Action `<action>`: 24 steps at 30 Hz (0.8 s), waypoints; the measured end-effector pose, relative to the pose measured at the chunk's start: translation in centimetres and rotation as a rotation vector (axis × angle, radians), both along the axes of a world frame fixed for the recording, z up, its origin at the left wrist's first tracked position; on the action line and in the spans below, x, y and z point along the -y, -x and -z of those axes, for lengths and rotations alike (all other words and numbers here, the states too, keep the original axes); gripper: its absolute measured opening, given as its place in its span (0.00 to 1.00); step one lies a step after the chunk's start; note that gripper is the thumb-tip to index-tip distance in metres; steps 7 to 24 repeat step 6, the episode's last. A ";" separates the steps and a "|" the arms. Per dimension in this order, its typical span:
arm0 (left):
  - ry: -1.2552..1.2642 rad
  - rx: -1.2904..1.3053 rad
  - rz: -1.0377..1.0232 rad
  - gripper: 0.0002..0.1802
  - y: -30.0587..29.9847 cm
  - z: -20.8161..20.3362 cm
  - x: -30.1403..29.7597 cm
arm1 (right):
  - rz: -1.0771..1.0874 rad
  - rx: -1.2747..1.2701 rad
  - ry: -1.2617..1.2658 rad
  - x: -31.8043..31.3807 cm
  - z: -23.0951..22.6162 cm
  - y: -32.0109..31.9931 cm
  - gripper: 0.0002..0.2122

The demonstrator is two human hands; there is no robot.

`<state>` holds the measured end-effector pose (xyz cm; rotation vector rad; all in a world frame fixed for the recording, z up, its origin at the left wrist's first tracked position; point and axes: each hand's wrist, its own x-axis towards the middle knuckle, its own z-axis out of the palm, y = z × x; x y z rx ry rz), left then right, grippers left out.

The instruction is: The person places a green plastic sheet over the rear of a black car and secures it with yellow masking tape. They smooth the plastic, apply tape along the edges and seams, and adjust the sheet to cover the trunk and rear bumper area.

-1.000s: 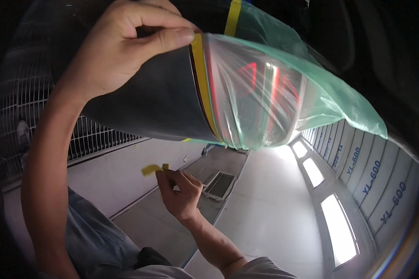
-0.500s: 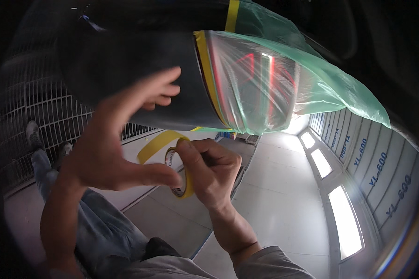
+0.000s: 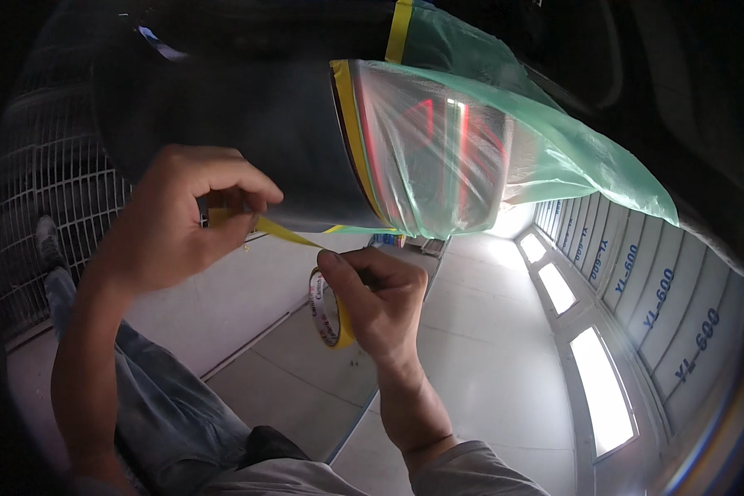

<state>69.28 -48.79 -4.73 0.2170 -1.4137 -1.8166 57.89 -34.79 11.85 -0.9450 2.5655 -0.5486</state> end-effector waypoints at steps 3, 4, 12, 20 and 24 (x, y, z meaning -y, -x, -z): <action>-0.083 0.032 0.037 0.12 -0.2 0.7 0.0 | -0.010 -0.013 -0.019 -0.1 0.0 0.1 0.08; -0.080 0.027 0.028 0.13 -0.1 0.9 0.1 | -0.002 -0.006 -0.025 -0.1 0.1 0.1 0.08; -0.074 0.022 0.021 0.13 0.1 1.0 0.3 | 0.020 0.010 -0.027 -0.1 0.2 0.2 0.07; -0.074 0.022 0.021 0.13 0.1 1.0 0.3 | 0.020 0.010 -0.027 -0.1 0.2 0.2 0.07; -0.074 0.022 0.021 0.13 0.1 1.0 0.3 | 0.020 0.010 -0.027 -0.1 0.2 0.2 0.07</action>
